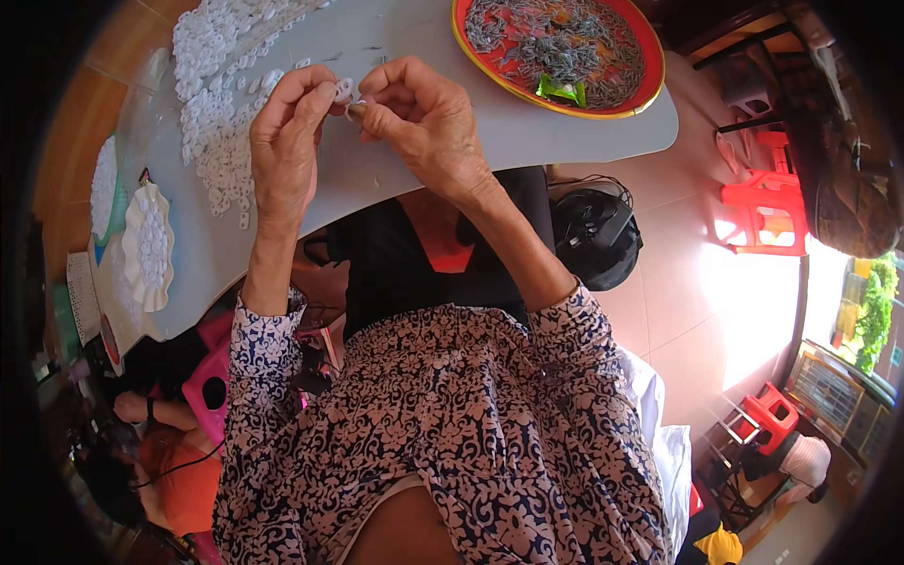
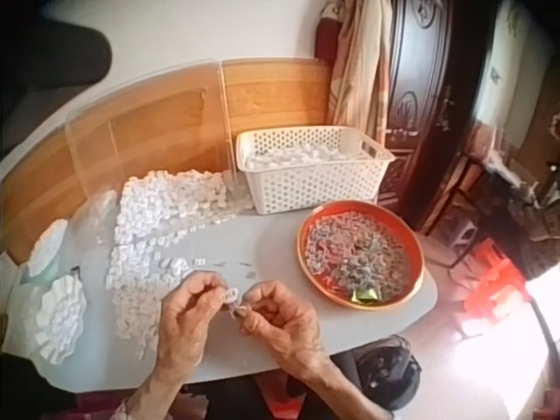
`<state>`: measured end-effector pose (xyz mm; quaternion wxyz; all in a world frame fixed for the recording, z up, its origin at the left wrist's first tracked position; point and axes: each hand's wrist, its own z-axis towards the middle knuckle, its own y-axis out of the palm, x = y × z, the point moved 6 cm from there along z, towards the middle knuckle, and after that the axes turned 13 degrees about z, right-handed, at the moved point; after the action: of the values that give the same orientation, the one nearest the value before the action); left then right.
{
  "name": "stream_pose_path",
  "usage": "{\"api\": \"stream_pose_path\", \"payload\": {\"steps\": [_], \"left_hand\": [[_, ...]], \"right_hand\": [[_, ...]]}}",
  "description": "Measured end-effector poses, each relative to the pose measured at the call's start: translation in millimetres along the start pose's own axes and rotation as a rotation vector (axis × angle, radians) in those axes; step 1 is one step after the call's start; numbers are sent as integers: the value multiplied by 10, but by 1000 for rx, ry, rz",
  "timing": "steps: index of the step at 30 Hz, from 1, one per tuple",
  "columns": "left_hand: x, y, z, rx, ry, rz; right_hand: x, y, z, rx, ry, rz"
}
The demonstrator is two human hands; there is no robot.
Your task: Manually assembling small white plastic components by snapping them together at a table.
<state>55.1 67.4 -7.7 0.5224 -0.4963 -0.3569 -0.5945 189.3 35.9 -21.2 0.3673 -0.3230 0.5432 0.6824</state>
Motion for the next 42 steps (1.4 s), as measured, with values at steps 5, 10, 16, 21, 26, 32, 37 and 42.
{"api": "stream_pose_path", "payload": {"steps": [5, 10, 16, 21, 26, 32, 37, 42], "left_hand": [[26, 10, -5, 0, -21, 1], [43, 19, 5, 24, 50, 47], [111, 15, -6, 39, 115, 233], [159, 32, -13, 0, 145, 327], [181, 54, -12, -21, 180, 365], [141, 116, -64, -134, 96, 453], [104, 77, -72, -121, 62, 430], [58, 2, -71, -172, -5, 403]], "right_hand": [[-23, -7, -16, 41, 2, -14], [-33, 3, -16, 46, -7, -28], [-59, -13, -31, 65, -40, -75], [-80, -4, -42, 65, -53, -98], [-83, -4, -33, 55, -75, -130], [-107, 14, -37, 57, -88, -67], [-75, 13, -41, 13, -31, -154], [-33, 76, -60, -138, -7, -66]]}}
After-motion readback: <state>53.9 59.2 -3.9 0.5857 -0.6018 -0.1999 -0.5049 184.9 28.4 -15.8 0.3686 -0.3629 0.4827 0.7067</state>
